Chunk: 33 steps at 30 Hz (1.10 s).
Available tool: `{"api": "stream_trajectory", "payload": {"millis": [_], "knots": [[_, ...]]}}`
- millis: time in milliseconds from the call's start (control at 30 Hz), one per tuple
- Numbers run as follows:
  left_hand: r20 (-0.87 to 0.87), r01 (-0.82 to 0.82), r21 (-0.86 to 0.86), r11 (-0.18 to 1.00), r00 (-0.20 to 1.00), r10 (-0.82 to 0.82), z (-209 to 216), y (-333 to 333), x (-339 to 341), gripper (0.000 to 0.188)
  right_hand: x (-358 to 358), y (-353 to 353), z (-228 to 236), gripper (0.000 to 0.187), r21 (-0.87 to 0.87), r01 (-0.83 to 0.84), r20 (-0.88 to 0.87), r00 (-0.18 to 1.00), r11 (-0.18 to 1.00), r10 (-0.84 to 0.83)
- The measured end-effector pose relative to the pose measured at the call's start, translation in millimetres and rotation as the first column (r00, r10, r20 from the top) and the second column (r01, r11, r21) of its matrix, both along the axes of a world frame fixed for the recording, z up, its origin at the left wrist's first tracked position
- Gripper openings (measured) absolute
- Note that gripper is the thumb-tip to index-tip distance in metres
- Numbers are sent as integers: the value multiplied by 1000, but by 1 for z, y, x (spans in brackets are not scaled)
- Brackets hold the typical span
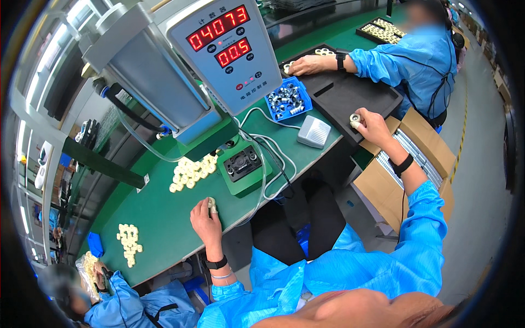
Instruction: Press metal pins into small circular plastic components using a pneumatic press and organize them into trays and boxes.
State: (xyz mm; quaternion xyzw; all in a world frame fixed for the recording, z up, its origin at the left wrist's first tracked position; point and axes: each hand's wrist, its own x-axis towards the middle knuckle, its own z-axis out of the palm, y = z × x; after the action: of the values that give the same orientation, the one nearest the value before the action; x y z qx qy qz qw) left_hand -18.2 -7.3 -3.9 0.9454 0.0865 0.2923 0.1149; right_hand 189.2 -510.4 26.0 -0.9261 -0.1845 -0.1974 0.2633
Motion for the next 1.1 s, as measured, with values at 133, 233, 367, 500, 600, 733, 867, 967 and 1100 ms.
{"api": "stream_trajectory", "payload": {"millis": [133,233,367,500,600,733,867,967,1100], "knots": [[-22,-2,13,1000,1000,2,2,-1,2,38,-5,-15,-1,28,-1,7,3,1000,1000,-7],[-15,20,3,1000,1000,-20,2,0,4,39,-13,-27,6,29,-12,18,-8,1000,1000,-18],[-32,-8,26,1000,999,9,2,0,3,39,-21,-41,14,30,13,-4,-103,995,1000,5],[-38,-10,25,1000,999,11,6,2,-4,40,-27,-61,24,27,56,-38,-174,984,998,47],[-56,30,34,999,998,-28,-7,0,13,40,-26,-70,44,24,58,14,-128,992,998,-7],[-56,-5,94,996,998,11,4,-8,7,40,25,-49,70,27,192,-115,-65,989,975,129],[-44,-61,69,996,997,64,4,-4,0,41,112,10,78,23,43,-147,-172,973,988,152],[-44,-31,86,996,998,35,3,-5,8,42,172,32,61,11,-239,-182,-229,965,954,127],[-49,-19,79,997,999,23,3,-5,10,41,214,55,28,7,-268,-152,-242,966,951,86]]}}
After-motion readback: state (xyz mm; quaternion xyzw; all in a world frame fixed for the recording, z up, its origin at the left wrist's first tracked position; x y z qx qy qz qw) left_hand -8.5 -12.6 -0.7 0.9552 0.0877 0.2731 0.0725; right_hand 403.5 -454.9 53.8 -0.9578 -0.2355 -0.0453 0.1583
